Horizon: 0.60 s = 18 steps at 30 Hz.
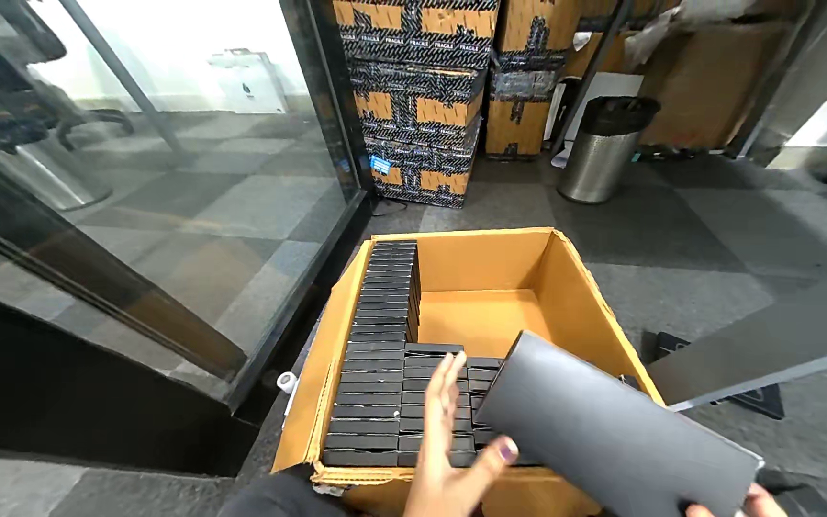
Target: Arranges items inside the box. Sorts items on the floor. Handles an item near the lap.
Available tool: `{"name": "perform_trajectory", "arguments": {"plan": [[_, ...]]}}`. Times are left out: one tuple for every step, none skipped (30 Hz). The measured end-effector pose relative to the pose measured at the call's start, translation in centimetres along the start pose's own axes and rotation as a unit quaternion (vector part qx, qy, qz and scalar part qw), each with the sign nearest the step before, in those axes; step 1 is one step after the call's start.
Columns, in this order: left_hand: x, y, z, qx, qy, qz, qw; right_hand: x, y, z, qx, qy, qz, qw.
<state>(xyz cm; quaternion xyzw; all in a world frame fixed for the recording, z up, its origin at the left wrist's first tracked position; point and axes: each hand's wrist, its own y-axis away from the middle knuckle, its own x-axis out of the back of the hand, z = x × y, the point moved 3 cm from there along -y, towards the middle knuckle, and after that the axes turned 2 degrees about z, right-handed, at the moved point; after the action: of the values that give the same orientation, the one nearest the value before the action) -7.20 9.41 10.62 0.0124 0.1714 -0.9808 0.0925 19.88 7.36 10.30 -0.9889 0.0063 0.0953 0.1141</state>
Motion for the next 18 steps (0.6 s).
{"name": "perform_trajectory", "arguments": {"plan": [[0.7,-1.4,-0.3,0.012,-0.041,0.006,0.999,-0.1,-0.4,-0.3,0.015,0.032,0.033,0.999],[1.4,-2.7,-0.8,0.022,-0.087,0.007,0.996,-0.4,-0.7,-0.6,0.036,0.065,0.057,0.996],[1.9,-3.9,-1.4,0.022,-0.142,0.008,0.99,-0.7,-1.1,-0.8,0.066,0.099,0.074,0.99],[2.3,-5.0,-2.1,0.01,-0.207,0.009,0.978,-1.1,-1.3,-0.8,0.103,0.14,0.086,0.981],[2.5,-6.0,-3.0,-0.014,-0.273,0.007,0.962,-1.6,-1.6,-0.8,0.141,0.189,0.091,0.967],[2.7,-6.9,-4.1,-0.043,-0.333,0.005,0.942,-2.2,-1.9,-0.7,0.18,0.237,0.094,0.95],[2.8,-7.5,-5.3,-0.074,-0.381,0.004,0.922,-3.0,-2.2,-0.6,0.222,0.285,0.095,0.928],[2.9,-7.9,-6.3,-0.095,-0.414,0.002,0.905,-3.8,-2.6,-0.4,0.26,0.331,0.091,0.902],[2.9,-8.1,-7.0,-0.099,-0.438,-0.004,0.893,-4.7,-3.1,-0.3,0.286,0.378,0.081,0.877],[2.8,-8.2,-7.3,-0.088,-0.456,-0.011,0.885,-5.6,-3.8,-0.1,0.312,0.416,0.077,0.851],[2.7,-8.0,-7.4,-0.072,-0.469,-0.018,0.88,-6.4,-4.6,0.3,0.331,0.448,0.074,0.828],[2.7,-7.9,-7.5,-0.051,-0.474,-0.024,0.878,-7.1,-5.4,0.8,0.344,0.476,0.068,0.806],[2.7,-7.7,-7.5,-0.031,-0.475,-0.029,0.879,-7.7,-6.3,1.6,0.345,0.507,0.055,0.788],[2.8,-7.6,-7.6,-0.006,-0.475,-0.035,0.879,-8.3,-7.4,2.4,0.338,0.533,0.036,0.774],[2.9,-7.6,-7.6,0.018,-0.475,-0.045,0.879,-8.8,-8.4,3.2,0.322,0.557,0.013,0.765],[2.9,-7.6,-7.7,0.037,-0.478,-0.052,0.876,-9.2,-9.4,3.9,0.303,0.574,-0.011,0.761],[2.9,-7.6,-7.7,0.049,-0.481,-0.057,0.873,-9.6,-10.2,4.6,0.283,0.585,-0.035,0.759],[2.9,-7.6,-7.6,0.061,-0.484,-0.063,0.871,-9.9,-11.0,5.2,0.266,0.59,-0.061,0.76]]}}
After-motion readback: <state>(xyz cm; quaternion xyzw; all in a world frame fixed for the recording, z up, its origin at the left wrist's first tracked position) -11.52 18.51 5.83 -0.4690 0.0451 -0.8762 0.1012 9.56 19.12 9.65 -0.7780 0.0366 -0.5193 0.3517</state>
